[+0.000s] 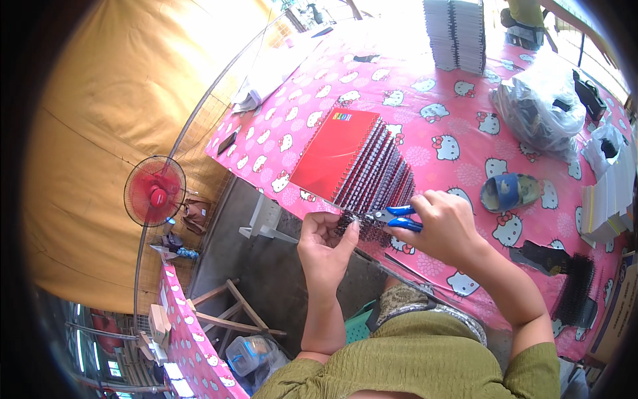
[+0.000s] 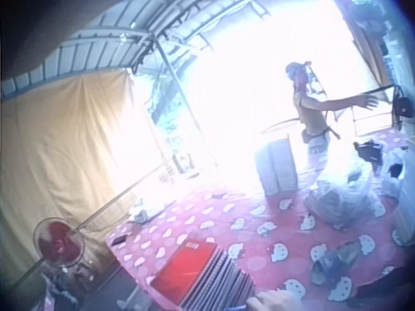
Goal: The person packages notebooks by placing a binding wire through the punched holes of several red notebooks, cutting excess wire with pliers, and stacking the completed notebooks on a table.
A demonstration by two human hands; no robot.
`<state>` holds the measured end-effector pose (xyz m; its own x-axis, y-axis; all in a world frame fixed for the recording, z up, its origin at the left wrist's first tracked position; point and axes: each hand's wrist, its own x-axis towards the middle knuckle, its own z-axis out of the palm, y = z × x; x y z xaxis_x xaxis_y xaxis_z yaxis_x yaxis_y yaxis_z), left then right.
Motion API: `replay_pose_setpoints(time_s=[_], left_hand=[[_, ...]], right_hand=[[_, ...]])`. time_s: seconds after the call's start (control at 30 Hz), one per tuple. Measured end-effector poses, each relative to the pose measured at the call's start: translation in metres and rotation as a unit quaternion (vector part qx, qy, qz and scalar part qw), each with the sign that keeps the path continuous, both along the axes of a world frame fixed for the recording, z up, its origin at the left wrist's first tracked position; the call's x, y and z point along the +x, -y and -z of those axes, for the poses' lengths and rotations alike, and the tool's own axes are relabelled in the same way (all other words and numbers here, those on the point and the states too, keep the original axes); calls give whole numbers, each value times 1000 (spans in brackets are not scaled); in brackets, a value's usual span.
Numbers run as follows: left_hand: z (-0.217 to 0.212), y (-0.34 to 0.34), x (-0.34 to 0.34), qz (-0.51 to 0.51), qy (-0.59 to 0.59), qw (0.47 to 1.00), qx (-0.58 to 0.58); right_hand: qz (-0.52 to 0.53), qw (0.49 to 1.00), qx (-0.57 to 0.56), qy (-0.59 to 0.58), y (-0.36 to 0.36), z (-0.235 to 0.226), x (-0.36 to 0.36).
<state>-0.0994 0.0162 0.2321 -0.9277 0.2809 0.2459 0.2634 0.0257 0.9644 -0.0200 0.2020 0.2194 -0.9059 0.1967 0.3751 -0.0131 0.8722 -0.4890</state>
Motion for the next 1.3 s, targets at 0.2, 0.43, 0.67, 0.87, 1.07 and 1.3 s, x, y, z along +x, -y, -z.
replay_pose_setpoints(time_s=[0.2, 0.43, 0.67, 0.87, 1.07, 1.3], left_hand=[[0, -3, 3, -4, -2, 1000, -8], [4, 1, -1, -14, 2, 1000, -11], [-2, 0, 1, 31, 40, 998, -29], [6, 2, -2, 17, 13, 1000, -16], [6, 3, -2, 11, 59, 997, -50], [13, -2, -1, 33, 11, 999, -25]], right_hand=[[-5, 989, 79, -124, -1, 0, -7], [-3, 999, -3, 50, 3, -2, -5], [20, 975, 119, -189, -4, 3, -8], [-20, 992, -40, 121, 3, -4, -7], [11, 995, 68, -72, -4, 12, 4], [-16, 1000, 2, -10, 2, 22, -8]])
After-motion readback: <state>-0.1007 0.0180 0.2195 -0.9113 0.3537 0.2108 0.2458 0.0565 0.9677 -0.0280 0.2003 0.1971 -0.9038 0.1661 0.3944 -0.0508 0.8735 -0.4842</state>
